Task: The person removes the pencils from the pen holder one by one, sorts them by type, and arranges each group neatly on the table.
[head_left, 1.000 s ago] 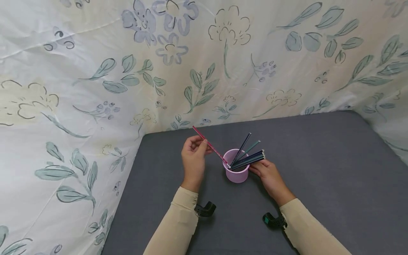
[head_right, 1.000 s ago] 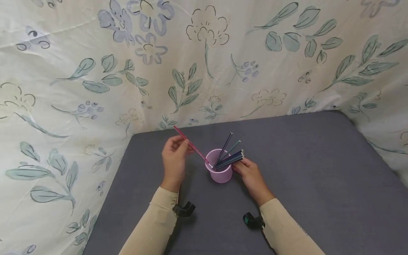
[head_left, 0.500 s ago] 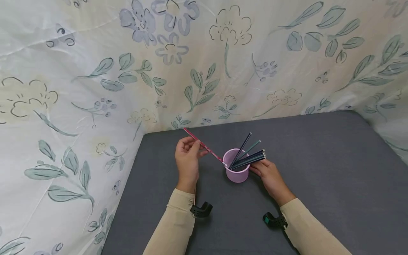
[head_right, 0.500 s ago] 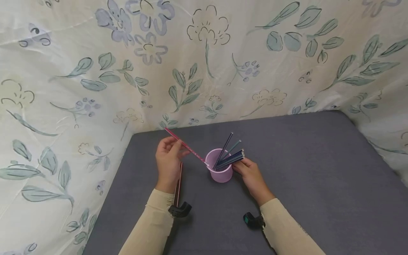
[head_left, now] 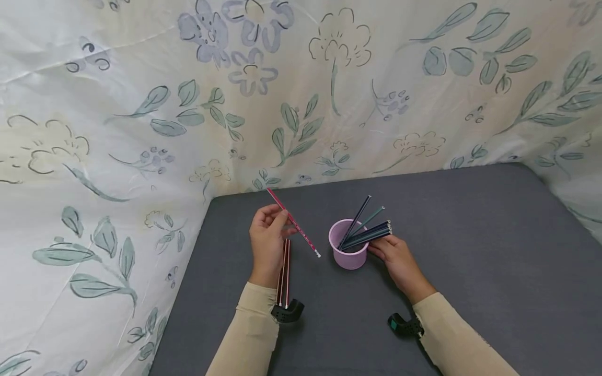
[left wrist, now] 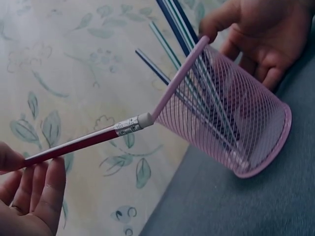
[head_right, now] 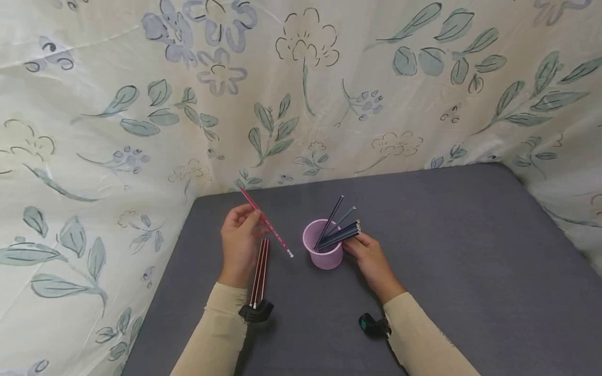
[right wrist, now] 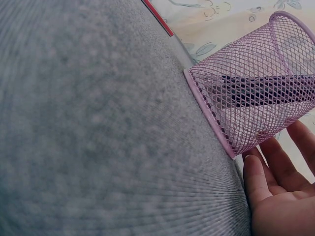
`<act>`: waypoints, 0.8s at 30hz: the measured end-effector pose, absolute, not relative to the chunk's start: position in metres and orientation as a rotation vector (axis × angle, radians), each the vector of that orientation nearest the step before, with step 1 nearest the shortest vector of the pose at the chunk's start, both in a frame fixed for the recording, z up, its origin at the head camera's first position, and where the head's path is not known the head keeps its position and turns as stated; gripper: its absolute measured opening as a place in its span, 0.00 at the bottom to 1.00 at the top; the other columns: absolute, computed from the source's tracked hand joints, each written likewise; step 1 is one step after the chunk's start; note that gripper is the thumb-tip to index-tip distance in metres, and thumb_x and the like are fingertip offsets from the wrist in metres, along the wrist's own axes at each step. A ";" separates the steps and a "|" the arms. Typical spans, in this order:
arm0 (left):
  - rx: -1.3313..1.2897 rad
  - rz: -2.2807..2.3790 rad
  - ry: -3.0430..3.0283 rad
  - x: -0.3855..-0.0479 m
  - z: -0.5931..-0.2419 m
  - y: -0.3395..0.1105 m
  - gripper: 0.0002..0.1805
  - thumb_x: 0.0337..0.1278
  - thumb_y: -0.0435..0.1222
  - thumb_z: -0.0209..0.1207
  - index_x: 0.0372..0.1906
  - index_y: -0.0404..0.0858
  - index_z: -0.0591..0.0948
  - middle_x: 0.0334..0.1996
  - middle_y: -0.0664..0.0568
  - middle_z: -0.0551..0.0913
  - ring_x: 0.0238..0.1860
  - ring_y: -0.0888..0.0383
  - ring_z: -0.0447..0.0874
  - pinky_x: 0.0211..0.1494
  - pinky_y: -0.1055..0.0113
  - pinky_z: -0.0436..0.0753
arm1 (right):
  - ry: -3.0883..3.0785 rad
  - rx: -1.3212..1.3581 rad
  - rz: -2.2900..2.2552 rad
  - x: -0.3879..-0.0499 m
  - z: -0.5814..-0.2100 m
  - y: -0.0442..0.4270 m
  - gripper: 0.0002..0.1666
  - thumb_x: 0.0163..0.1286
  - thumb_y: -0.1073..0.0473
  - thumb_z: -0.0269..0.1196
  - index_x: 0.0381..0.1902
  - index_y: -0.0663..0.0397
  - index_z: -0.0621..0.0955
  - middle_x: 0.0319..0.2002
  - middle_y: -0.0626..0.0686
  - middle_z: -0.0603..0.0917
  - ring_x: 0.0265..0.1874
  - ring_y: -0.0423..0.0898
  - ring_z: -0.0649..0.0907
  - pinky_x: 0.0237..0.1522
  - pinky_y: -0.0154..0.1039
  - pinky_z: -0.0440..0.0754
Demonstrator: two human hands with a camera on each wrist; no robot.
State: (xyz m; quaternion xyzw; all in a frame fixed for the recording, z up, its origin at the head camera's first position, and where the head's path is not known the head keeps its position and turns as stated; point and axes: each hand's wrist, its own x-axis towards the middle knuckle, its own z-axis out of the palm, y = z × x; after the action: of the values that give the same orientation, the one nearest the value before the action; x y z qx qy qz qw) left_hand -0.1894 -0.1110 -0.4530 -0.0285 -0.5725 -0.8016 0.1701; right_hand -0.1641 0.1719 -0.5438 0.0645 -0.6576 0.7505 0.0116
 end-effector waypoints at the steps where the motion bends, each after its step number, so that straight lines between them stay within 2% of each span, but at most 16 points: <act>1: -0.076 -2.272 -1.648 -0.189 -0.454 -0.113 0.09 0.74 0.26 0.64 0.53 0.30 0.80 0.39 0.43 0.81 0.36 0.53 0.85 0.35 0.62 0.89 | -2.047 0.194 2.345 -0.164 -0.544 0.172 0.25 0.89 0.61 0.54 0.68 0.80 0.77 0.60 0.56 0.84 0.56 0.39 0.86 0.60 0.37 0.82; 18: -0.017 -2.210 -1.822 -0.182 -0.462 -0.144 0.10 0.72 0.26 0.66 0.52 0.26 0.83 0.39 0.42 0.84 0.34 0.54 0.85 0.33 0.62 0.89 | -2.041 0.211 2.351 -0.162 -0.546 0.173 0.25 0.89 0.60 0.55 0.67 0.81 0.77 0.60 0.55 0.85 0.56 0.40 0.86 0.60 0.38 0.82; 24: 0.015 -2.174 -1.918 -0.177 -0.464 -0.152 0.10 0.73 0.26 0.66 0.52 0.26 0.84 0.39 0.40 0.84 0.34 0.53 0.85 0.33 0.61 0.89 | -2.040 0.196 2.354 -0.161 -0.545 0.174 0.24 0.88 0.60 0.55 0.66 0.80 0.78 0.57 0.51 0.86 0.55 0.40 0.86 0.59 0.37 0.82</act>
State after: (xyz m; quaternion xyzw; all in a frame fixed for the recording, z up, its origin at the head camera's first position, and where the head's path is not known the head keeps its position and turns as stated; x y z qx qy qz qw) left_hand -0.1768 -0.1519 -0.4639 0.0051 -0.6567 -0.7444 0.1208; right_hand -0.1606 0.1736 -0.5454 0.0629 -0.6536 0.7542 0.0102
